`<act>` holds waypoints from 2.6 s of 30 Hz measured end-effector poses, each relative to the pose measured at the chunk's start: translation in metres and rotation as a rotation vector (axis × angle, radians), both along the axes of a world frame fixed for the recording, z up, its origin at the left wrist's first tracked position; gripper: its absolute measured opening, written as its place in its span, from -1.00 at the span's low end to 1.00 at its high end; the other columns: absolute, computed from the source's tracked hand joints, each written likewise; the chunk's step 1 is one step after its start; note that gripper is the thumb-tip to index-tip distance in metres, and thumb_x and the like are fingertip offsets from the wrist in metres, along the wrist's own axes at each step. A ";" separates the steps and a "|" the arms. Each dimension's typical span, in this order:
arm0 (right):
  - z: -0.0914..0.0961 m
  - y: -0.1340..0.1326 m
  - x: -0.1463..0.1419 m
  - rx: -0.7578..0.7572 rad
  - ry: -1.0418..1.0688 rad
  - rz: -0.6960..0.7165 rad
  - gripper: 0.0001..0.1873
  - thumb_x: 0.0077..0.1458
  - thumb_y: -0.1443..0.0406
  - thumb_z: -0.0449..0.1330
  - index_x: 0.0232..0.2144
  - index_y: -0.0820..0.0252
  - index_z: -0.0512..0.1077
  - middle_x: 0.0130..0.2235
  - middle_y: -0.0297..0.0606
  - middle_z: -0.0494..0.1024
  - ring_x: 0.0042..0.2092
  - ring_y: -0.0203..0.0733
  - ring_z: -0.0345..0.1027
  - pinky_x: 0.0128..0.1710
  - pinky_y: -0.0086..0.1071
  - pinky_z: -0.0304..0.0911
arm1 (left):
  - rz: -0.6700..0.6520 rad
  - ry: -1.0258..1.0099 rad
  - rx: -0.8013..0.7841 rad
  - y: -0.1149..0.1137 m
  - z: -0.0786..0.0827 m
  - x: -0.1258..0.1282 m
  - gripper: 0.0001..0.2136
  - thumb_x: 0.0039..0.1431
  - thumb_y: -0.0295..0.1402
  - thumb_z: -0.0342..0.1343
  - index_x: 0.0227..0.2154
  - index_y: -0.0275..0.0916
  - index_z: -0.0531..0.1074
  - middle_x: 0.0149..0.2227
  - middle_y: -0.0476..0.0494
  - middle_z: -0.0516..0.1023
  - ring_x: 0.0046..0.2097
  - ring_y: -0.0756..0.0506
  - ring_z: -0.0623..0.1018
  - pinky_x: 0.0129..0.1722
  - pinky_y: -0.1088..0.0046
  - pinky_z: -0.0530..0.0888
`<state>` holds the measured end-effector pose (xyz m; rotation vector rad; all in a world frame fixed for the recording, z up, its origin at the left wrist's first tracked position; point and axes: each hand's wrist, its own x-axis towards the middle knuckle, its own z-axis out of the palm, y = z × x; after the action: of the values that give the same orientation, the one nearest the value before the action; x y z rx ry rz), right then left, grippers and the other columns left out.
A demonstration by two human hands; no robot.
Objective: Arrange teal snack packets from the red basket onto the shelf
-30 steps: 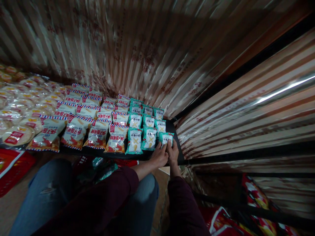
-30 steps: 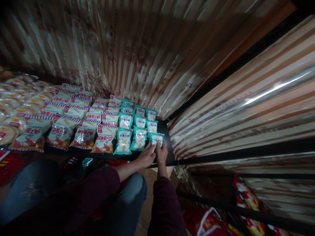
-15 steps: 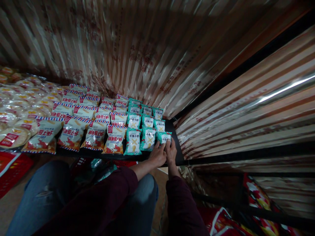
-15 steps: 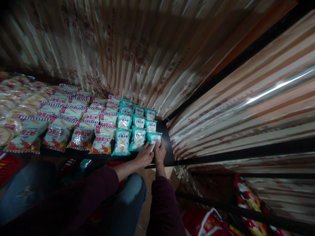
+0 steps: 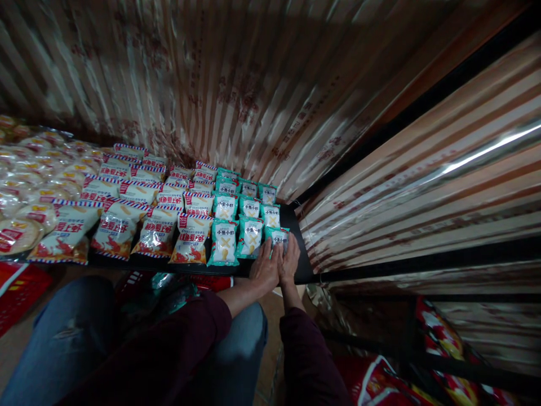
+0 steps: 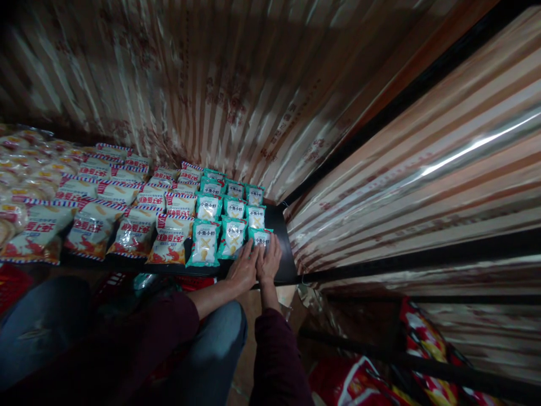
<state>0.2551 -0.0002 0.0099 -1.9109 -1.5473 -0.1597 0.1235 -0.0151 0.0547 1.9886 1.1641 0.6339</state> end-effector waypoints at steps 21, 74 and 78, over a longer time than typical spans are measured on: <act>-0.007 0.010 0.002 -0.002 0.034 0.038 -0.42 0.23 0.07 -0.20 0.16 0.23 0.22 0.18 0.02 0.24 0.22 0.00 0.06 0.16 0.00 0.05 | -0.092 0.031 0.100 0.004 -0.011 0.006 -0.41 0.16 -0.49 -0.15 0.26 -0.45 -0.08 0.32 -0.40 -0.02 0.35 -0.21 -0.09 0.30 0.13 0.04; 0.004 0.029 -0.012 -0.056 -0.286 0.140 -0.43 0.24 0.05 -0.14 0.18 0.20 0.22 0.30 -0.03 0.08 0.28 0.08 -0.06 0.17 0.06 0.04 | 0.463 0.409 0.602 0.031 -0.007 -0.289 -0.48 0.23 -0.27 -0.03 0.25 -0.10 0.09 0.35 -0.17 -0.07 0.36 -0.27 -0.20 0.26 -0.06 -0.02; 0.003 0.030 -0.013 -0.036 -0.330 0.080 -0.44 0.25 0.07 -0.14 0.15 0.24 0.26 0.26 0.00 0.16 0.27 0.09 -0.03 0.14 0.06 0.08 | 0.454 0.403 0.611 0.036 -0.012 -0.294 -0.52 0.22 -0.22 0.00 0.19 -0.16 0.20 0.34 -0.26 -0.03 0.35 -0.30 -0.12 0.26 -0.06 -0.01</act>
<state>0.2419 0.0295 0.0125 -1.9179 -1.8491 -0.4329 -0.1702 0.0211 0.0432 2.4490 1.8704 0.9280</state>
